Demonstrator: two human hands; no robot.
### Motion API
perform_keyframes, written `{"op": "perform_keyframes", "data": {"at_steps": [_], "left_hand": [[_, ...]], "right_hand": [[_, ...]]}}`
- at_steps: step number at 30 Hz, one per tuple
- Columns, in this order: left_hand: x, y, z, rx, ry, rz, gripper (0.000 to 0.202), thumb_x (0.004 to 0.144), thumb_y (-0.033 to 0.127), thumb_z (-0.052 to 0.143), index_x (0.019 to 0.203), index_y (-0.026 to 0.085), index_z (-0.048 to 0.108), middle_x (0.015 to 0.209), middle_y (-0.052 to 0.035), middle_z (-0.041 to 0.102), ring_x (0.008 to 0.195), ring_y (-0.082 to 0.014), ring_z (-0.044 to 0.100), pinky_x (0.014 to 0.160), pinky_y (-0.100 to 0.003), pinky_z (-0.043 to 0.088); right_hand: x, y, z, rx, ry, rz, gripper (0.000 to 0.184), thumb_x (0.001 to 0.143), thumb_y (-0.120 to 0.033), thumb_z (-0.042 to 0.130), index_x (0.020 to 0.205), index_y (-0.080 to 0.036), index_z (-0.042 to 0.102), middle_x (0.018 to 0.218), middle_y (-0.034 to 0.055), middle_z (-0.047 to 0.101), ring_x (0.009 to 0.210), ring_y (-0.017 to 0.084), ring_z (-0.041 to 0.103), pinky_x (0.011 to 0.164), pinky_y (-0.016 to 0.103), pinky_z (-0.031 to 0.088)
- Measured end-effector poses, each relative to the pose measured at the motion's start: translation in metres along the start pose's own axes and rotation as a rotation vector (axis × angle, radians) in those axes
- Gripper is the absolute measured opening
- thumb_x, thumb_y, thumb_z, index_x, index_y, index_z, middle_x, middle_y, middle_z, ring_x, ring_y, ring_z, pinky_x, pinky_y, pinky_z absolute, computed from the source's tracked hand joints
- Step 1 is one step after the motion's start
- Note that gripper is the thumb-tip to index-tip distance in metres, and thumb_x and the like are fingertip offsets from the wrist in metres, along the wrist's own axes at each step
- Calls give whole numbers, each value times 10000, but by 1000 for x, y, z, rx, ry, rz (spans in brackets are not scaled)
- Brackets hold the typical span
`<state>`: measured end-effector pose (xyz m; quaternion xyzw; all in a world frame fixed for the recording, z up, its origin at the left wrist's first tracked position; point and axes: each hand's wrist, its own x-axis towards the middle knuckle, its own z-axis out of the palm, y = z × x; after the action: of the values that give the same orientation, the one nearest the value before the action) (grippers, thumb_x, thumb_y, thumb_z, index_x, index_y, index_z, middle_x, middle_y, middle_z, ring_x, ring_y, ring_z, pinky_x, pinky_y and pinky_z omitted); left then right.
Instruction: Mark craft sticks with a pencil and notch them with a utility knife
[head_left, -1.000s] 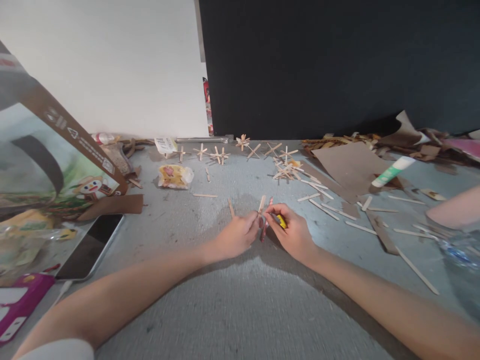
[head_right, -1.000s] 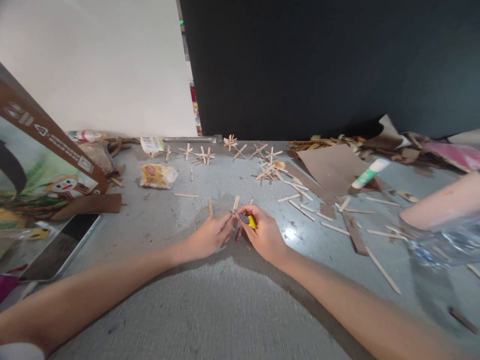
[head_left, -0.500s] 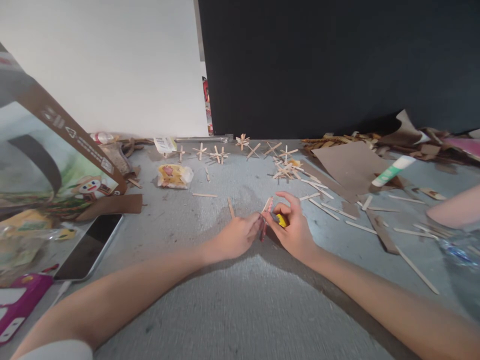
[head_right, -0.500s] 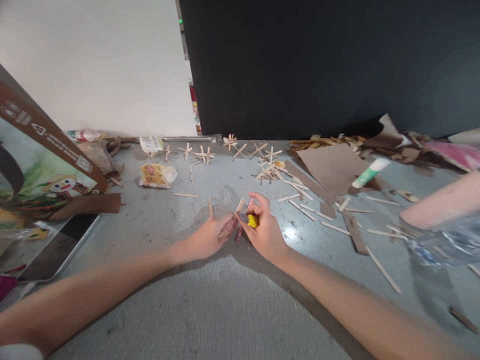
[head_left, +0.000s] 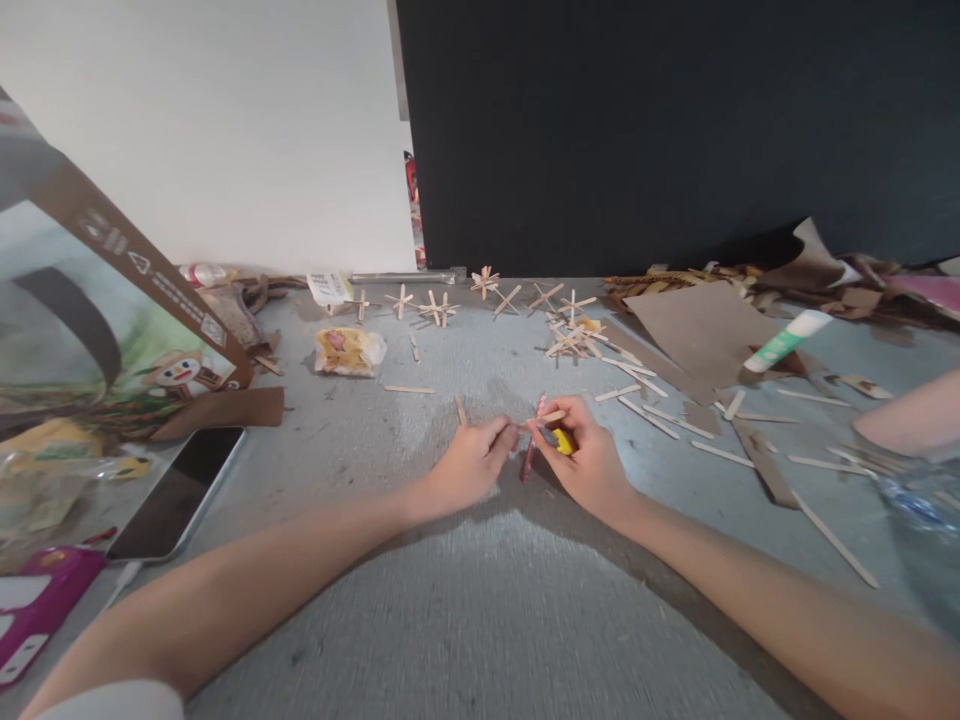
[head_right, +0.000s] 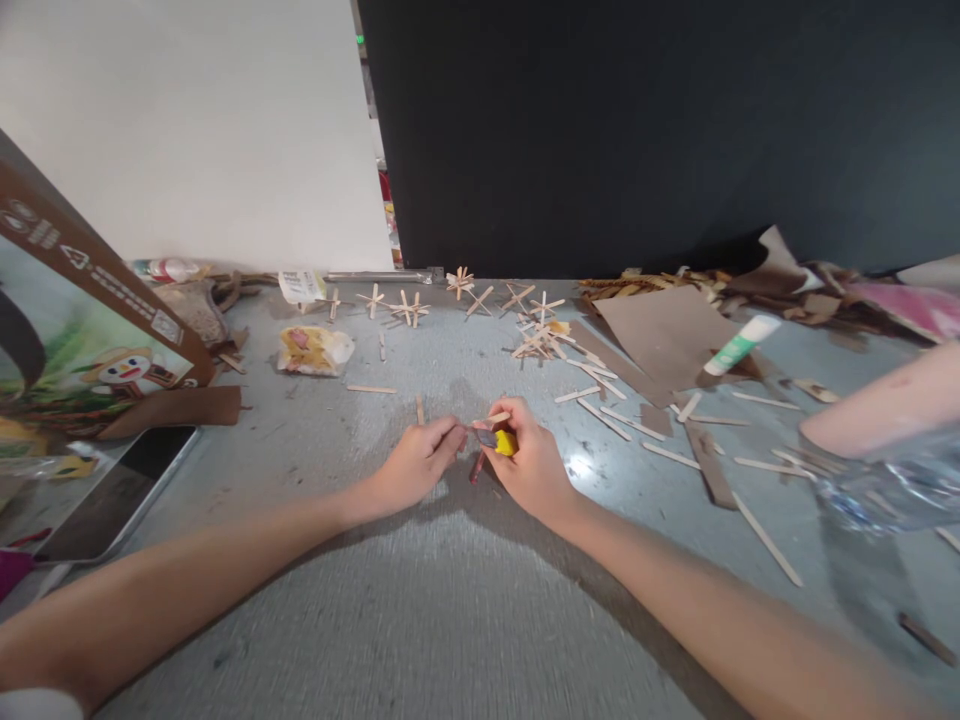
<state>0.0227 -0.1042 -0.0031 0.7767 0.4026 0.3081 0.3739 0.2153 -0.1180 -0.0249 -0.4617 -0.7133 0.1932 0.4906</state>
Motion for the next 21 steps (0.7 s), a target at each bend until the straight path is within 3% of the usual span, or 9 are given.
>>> {"op": "perform_keyframes", "data": {"at_steps": [2, 6, 10, 13, 21], "left_hand": [[0, 2, -1, -10, 18, -17, 352, 1036, 398, 357, 748, 215, 442, 594, 49, 458, 541, -108, 442, 575, -241, 352], [1, 1, -1, -62, 38, -53, 351, 1035, 423, 344, 771, 218, 452, 548, 67, 421, 499, -106, 406, 554, -243, 341], [1, -2, 1, -129, 30, -79, 280, 1045, 394, 321, 867, 223, 454, 521, 75, 467, 474, -113, 458, 543, -244, 361], [1, -2, 1, -125, 16, -60, 226, 1044, 350, 326, 885, 228, 431, 546, 72, 499, 502, -113, 500, 566, -244, 383], [1, 0, 1, -123, -15, -31, 199, 1044, 315, 330, 961, 209, 477, 581, 67, 514, 550, -121, 549, 603, -248, 427]], "right_hand": [[0, -1, -1, -19, -17, -8, 188, 985, -424, 604, 1028, -262, 520, 739, -14, 668, 606, 163, 641, 586, 262, 496], [2, -5, -3, -51, 18, -53, 240, 1003, -374, 572, 1209, -252, 596, 757, -1, 673, 636, 165, 657, 616, 268, 524], [1, -5, -4, -63, -33, -127, 302, 1005, -308, 546, 1280, -271, 666, 930, 54, 748, 760, 188, 713, 725, 304, 575], [-1, -1, -4, -44, -92, -204, 408, 1000, -226, 508, 1383, -279, 640, 1010, 64, 759, 857, 195, 726, 792, 319, 584], [-1, 3, -3, -34, -136, -270, 454, 995, -195, 488, 1420, -268, 629, 901, 49, 721, 799, 186, 689, 762, 323, 590]]}}
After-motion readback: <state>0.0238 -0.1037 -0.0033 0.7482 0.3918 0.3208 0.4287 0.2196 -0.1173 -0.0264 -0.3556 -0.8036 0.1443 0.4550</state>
